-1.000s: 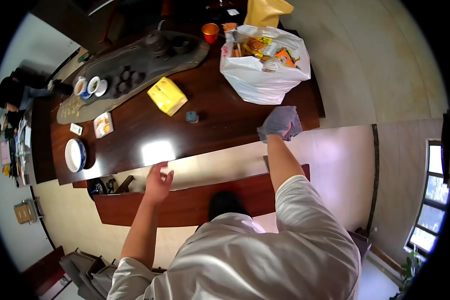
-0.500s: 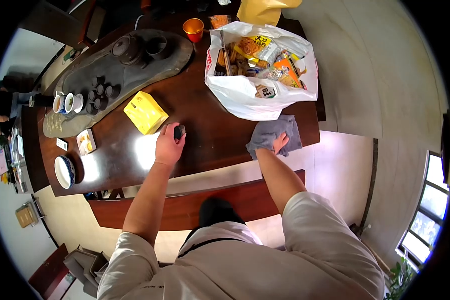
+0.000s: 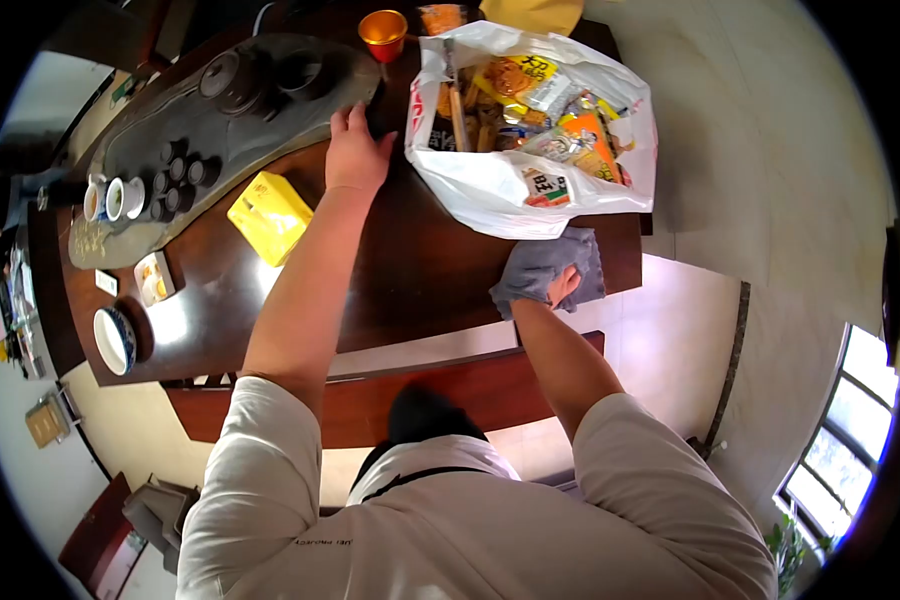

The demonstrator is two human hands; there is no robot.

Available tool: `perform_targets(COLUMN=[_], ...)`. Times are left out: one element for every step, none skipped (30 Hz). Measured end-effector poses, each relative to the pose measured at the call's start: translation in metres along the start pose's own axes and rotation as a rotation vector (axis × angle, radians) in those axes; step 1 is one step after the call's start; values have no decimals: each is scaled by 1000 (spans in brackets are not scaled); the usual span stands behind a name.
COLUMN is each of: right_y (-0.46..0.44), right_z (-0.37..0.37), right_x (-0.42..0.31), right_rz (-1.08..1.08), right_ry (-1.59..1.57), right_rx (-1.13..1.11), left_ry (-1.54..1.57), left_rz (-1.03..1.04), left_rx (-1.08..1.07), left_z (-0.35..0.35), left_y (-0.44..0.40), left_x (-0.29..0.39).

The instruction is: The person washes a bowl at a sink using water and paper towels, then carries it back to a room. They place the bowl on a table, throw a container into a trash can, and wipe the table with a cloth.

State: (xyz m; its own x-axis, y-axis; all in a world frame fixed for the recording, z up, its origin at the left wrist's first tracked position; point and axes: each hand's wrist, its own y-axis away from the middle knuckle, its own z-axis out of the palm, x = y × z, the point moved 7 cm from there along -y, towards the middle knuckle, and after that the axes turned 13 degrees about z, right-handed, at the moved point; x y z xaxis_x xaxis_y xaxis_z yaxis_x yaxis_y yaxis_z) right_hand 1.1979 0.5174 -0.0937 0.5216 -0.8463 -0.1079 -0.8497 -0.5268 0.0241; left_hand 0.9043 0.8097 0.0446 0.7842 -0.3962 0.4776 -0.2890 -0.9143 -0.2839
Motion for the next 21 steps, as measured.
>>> perform_targets(right_y=[0,-1,-3,-5,1,4,4,3,0,-6,-6,-6,-5,1,6,4,1,-1,-1,1,2], right_z=[7,15,16,17,28,49,75,100,118,127,87,45,-3,-29,-37,-42,-37,-33,-37,-42,-44], right_x=[-2,6,7,9,12,14,17,25,41,61,44,26,5,-17,-29,-30,-28,-27,-27,-30,-31], right_rz=[-13,94,91,88,81,106,137,173,214,253,229,206,185,91,7,26,56,81,92,87,80], right_ry=[-3,-404,-293,-183,-188,-382,-574,-759,-934,-1106,-909,-705,-510,-183,145,151,113,71,75,44,12], right_rx=[-13,-46,-36,-25,-57,-85,-104,-115,-112,-92,-64,-30,10,19,26,47,-76,-203,-193,-211,-231], left_ry=[83,45,5,16,-48,-223,-378,-377,-300,-169,-62,118,293,318,345,51,113,122,126,160,192], left_rz=[-186,-159,-130,-220,-205,-139,-105,-157,-314,-606,-780,-889,-994,-905,-812,-492,-465,-431,-400,-390,-381], left_rx=[-74,-31,11,-16,35,125,183,216,303,216,73,-7,-88,-121,-156,-164,-138,-143,-149,-182,-216], left_z=[-8,-27,-45,-64,-89,-117,-132,-140,-137,-136,-127,-118,-112,-102,-86,-72,-71,-68,-67,-65,-59], left_y=[9,21,34,51,69,86,109,131,158,177,186,182,178,176,181,190,191,194,197,198,199], left_x=[0,7,13,7,-3,-13,-45,-86,-131,-164,-177,-160,-141,-141,-153,-184,-169,-154,-141,-122,-104])
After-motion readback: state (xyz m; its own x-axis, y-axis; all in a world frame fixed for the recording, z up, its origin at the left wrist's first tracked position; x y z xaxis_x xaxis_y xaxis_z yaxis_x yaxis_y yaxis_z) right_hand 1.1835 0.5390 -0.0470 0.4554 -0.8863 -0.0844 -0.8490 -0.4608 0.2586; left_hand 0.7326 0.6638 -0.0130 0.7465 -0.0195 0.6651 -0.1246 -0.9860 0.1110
